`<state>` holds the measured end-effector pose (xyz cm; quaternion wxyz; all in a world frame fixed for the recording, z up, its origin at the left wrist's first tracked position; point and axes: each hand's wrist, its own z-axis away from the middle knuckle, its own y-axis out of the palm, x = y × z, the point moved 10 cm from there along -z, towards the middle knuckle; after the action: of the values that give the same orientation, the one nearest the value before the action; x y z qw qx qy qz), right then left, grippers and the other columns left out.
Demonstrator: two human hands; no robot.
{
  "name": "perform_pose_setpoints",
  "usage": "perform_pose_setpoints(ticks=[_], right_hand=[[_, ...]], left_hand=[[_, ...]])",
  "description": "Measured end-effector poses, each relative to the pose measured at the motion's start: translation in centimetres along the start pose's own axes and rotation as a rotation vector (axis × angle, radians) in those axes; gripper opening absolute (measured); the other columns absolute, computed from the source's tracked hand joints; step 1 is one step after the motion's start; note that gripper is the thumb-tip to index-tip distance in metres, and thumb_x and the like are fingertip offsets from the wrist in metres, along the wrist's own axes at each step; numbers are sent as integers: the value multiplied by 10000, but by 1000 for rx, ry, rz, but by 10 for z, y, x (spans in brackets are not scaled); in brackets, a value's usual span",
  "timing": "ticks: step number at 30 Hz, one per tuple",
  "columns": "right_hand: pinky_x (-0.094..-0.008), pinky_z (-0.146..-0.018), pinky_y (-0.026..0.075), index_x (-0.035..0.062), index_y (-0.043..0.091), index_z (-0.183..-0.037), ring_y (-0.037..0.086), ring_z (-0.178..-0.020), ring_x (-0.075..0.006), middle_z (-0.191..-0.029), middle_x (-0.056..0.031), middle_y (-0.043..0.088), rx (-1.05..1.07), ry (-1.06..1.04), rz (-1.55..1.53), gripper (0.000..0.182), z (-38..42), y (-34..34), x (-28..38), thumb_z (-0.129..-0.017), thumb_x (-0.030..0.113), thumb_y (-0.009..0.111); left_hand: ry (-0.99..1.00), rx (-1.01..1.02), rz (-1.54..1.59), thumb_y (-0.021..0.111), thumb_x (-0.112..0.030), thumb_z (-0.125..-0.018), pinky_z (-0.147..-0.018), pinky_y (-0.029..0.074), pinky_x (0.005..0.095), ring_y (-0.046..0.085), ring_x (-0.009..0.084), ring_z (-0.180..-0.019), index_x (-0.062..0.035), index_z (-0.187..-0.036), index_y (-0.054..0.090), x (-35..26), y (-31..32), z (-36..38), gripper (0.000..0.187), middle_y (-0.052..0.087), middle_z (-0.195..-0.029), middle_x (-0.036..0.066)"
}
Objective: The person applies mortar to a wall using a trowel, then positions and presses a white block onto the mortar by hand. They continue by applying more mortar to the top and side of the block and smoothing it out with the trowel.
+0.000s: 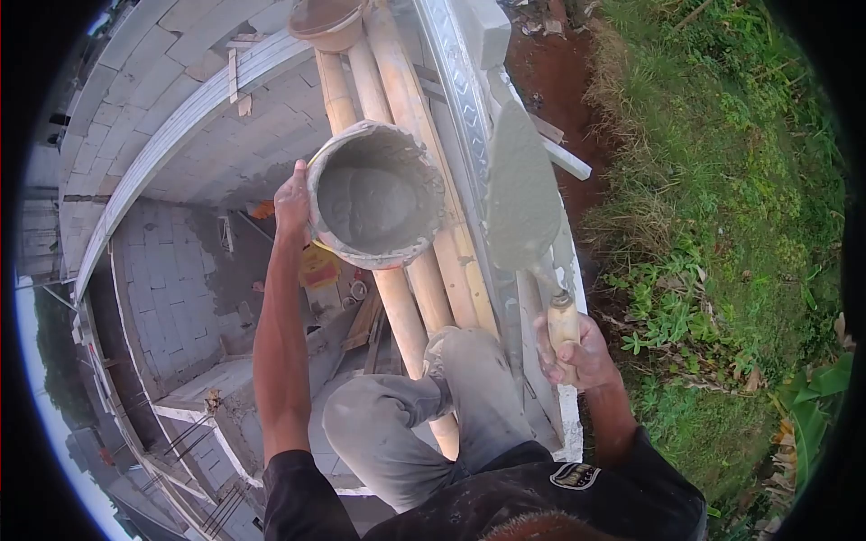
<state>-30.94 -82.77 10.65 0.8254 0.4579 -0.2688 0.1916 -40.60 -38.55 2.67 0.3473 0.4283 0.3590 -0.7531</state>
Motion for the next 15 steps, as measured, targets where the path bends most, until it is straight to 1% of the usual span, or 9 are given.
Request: perform_pose_setpoints(ticks=[2,3,5,7,9,11,12,13,15], right_hand=[[-242,-500,460,3,548,-1072,557,-576,-91,-778,-42,599,-239,-180,210,325,8,-40,33,-866,178,729],[-242,-500,460,3,548,-1072,557,-576,-91,-778,-42,599,-251,-196,216,325,-1,-46,38,-866,178,729],[-243,-510,471,23,543,-973,567,-590,-94,-796,-50,604,-571,-269,446,260,-21,-83,51,-846,144,735],[-254,-500,470,39,535,-988,560,-601,-92,-779,-26,573,-671,-315,440,277,-46,-103,38,-841,157,738],[-251,-491,456,43,550,-976,545,-579,-83,-764,-25,566,-683,-298,345,243,-60,-110,19,-881,198,712],[-243,-481,455,25,546,-979,522,-514,-86,-691,-11,545,-735,-222,267,257,-74,-126,4,-909,229,686],[-252,-473,437,29,558,-971,500,-472,-100,-668,-18,541,-772,-182,298,314,-78,-137,0,-938,327,653],[-252,-473,437,29,558,-971,500,-472,-100,-668,-18,541,-770,-181,294,314,-82,-145,-1,-938,327,653],[-262,-482,428,31,559,-949,522,-505,-108,-655,-29,540,-820,-240,698,352,-89,-161,17,-953,378,619]], left_hand=[[33,-31,-12,487,-457,-1015,-649,491,302,577,116,-686,1,-992,695,-5,9,-16,504,656,-828,39],[43,-15,-4,487,-457,-1015,-649,491,302,577,116,-686,1,-992,695,-2,20,-19,504,656,-828,39],[94,-107,23,482,-446,-1018,-670,483,304,572,121,-694,6,-965,698,5,31,-18,504,651,-823,38],[80,-94,61,488,-445,-1015,-679,483,307,575,127,-703,7,-959,704,23,44,-38,504,654,-828,40],[31,-103,72,494,-443,-1012,-688,483,310,579,132,-713,8,-954,709,35,38,-43,503,656,-832,41],[50,-166,-91,504,-457,-1003,-715,483,316,589,138,-744,14,-967,716,21,25,-44,518,663,-845,41],[34,-200,-144,498,-485,-995,-758,488,347,601,165,-772,5,-1012,716,14,18,-36,537,685,-869,62],[36,-201,-147,498,-485,-995,-758,488,347,601,165,-772,5,-1012,716,17,16,-35,537,685,-869,62],[119,-261,-308,465,-511,-996,-798,484,378,613,208,-784,11,-1026,707,15,6,-37,576,701,-883,94]])
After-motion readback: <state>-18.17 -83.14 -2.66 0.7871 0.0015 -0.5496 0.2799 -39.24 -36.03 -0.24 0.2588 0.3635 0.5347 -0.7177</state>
